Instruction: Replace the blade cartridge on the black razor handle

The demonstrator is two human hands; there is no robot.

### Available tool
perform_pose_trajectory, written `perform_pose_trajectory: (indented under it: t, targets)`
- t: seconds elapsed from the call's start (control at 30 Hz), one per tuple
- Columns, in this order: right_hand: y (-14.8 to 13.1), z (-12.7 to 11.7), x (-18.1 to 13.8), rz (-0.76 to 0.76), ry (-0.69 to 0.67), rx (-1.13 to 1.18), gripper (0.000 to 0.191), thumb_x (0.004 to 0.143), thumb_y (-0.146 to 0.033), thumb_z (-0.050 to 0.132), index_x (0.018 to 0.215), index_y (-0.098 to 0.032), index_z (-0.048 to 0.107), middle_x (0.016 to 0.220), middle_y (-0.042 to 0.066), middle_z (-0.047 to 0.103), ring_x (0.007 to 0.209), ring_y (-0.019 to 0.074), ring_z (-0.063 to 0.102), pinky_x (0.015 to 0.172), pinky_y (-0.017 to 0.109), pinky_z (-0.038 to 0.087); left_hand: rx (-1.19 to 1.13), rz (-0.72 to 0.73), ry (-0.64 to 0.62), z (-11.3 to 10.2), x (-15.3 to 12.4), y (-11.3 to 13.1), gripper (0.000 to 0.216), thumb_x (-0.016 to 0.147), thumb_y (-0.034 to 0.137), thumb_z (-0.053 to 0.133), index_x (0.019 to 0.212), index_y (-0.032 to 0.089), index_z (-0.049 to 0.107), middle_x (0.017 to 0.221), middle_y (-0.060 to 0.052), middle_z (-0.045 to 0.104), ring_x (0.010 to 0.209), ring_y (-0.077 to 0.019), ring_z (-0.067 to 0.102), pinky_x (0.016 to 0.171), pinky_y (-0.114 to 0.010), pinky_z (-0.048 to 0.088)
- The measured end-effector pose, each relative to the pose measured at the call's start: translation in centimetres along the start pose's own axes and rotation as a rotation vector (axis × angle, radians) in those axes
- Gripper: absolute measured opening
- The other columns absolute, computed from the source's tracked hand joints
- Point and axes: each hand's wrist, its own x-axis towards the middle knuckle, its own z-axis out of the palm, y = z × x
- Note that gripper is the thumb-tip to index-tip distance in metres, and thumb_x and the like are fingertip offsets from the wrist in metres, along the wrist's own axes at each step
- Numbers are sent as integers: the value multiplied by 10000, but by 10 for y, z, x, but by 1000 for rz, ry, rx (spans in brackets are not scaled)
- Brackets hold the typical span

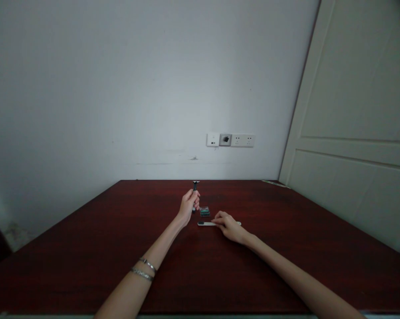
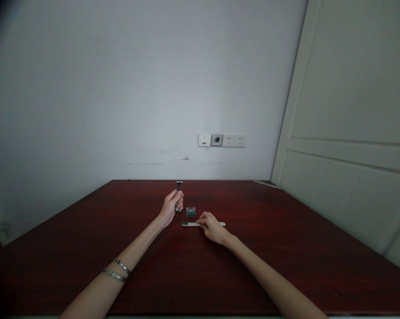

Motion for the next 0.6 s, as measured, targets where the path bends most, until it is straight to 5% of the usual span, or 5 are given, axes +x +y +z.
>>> perform_pose_trajectory:
  t: [0.3, 0.6]
  targets:
    - [10, -7, 43, 32, 257, -151, 239, 791, -125, 496, 847, -185, 720, 891, 82, 561, 877, 194, 464, 819, 328, 393, -9, -27, -24, -2, 0, -7, 303, 739, 443, 590, 726, 167, 465, 505, 78, 347, 387, -35, 313, 376, -166, 301]
    - [22, 9, 74, 69, 34, -212, 189, 776, -225, 562, 848, -178, 731, 911, 93, 575, 924, 213, 458, 850, 311, 356, -20, -52, -31, -4, -1, -10, 312, 728, 448, 597, 720, 162, 471, 497, 78, 357, 373, -34, 311, 370, -170, 304]
